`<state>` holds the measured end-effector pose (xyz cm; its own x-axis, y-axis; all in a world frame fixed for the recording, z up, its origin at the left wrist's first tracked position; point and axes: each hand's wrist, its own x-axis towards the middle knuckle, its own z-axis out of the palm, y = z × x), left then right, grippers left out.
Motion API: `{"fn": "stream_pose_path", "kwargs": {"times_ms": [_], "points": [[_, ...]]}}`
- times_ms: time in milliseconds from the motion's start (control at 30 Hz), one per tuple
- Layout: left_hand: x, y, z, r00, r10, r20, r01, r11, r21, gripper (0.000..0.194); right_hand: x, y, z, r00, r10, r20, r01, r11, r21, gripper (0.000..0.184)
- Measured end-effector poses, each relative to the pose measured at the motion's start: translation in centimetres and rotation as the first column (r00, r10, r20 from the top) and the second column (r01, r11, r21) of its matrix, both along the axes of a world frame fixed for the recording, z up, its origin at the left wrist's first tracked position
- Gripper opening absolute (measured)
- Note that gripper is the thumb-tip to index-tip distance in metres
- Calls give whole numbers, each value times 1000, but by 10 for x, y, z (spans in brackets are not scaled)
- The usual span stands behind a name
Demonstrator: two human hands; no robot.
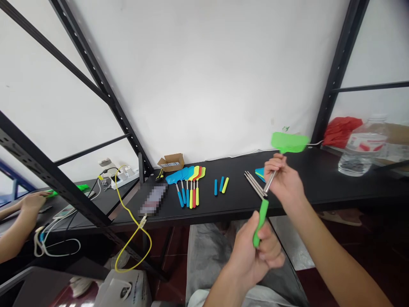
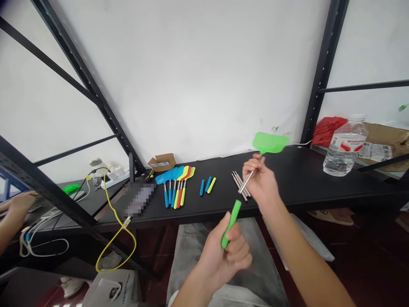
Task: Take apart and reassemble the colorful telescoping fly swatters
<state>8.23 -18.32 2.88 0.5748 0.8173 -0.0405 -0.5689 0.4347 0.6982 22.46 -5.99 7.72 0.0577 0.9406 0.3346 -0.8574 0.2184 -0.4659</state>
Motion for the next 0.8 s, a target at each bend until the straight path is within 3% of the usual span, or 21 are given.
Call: {"fn": "stream_pose_path", "kwargs": {"times_ms": [67, 100, 133, 167, 200, 233, 267, 300, 333, 400, 500, 567, 600, 667, 733, 800], "points": [[-11, 9, -6, 939, 126, -320, -72, 982, 176, 54, 22, 9, -2, 994, -100, 43, 101, 995, -4, 15], [-17, 19, -7, 832, 253, -493, -100, 944, 316, 54, 30, 12, -3, 991, -116, 67, 117, 993, -11, 13], [-23, 34, -6, 672, 396, -625, -76, 877, 474, 53, 36, 13, -4, 988, -117, 100, 119, 993, -17, 10], [-28, 51, -4, 454, 561, -692, -14, 781, 624, 48, 40, 14, -4, 985, -104, 139, 108, 994, -25, 7], [-33, 69, -1, 198, 691, -696, 75, 697, 713, 42, 40, 13, -4, 980, -86, 178, 93, 995, -35, 7], [-36, 87, 2, -36, 749, -662, 175, 657, 734, 36, 39, 12, -4, 975, -65, 213, 77, 996, -48, 9], [-37, 103, 4, -221, 745, -629, 257, 667, 699, 30, 36, 11, -5, 969, -44, 243, 61, 996, -65, 11], [-38, 118, 7, -347, 717, -605, 312, 696, 646, 27, 32, 10, -5, 964, -23, 264, 47, 995, -84, 13], [-38, 129, 8, -433, 698, -571, 344, 713, 611, 25, 28, 9, -5, 962, -5, 275, 34, 994, -101, 15], [-37, 143, 7, -530, 678, -509, 382, 727, 570, 27, 22, 10, -8, 958, 11, 288, 26, 992, -123, 17], [-38, 150, 4, -560, 687, -463, 385, 711, 589, 38, 16, 16, -16, 937, -31, 348, 79, 989, -124, 21], [-42, 151, 3, -498, 717, -488, 338, 679, 652, 42, 14, 21, -23, 895, -75, 439, 140, 983, -116, 25], [-44, 151, 5, -418, 744, -521, 307, 656, 690, 42, 13, 23, -26, 860, -93, 503, 166, 981, -103, 27], [-46, 150, 11, -163, 781, -603, 241, 624, 743, 45, 8, 26, -34, 748, -120, 653, 201, 978, -51, 28], [-44, 148, 19, 116, 755, -645, 198, 619, 760, 52, 1, 26, -40, 581, -163, 797, 216, 975, 42, 28], [-39, 146, 27, 277, 729, -626, 166, 606, 778, 55, -7, 24, -44, 395, -241, 886, 212, 963, 167, 30]]}}
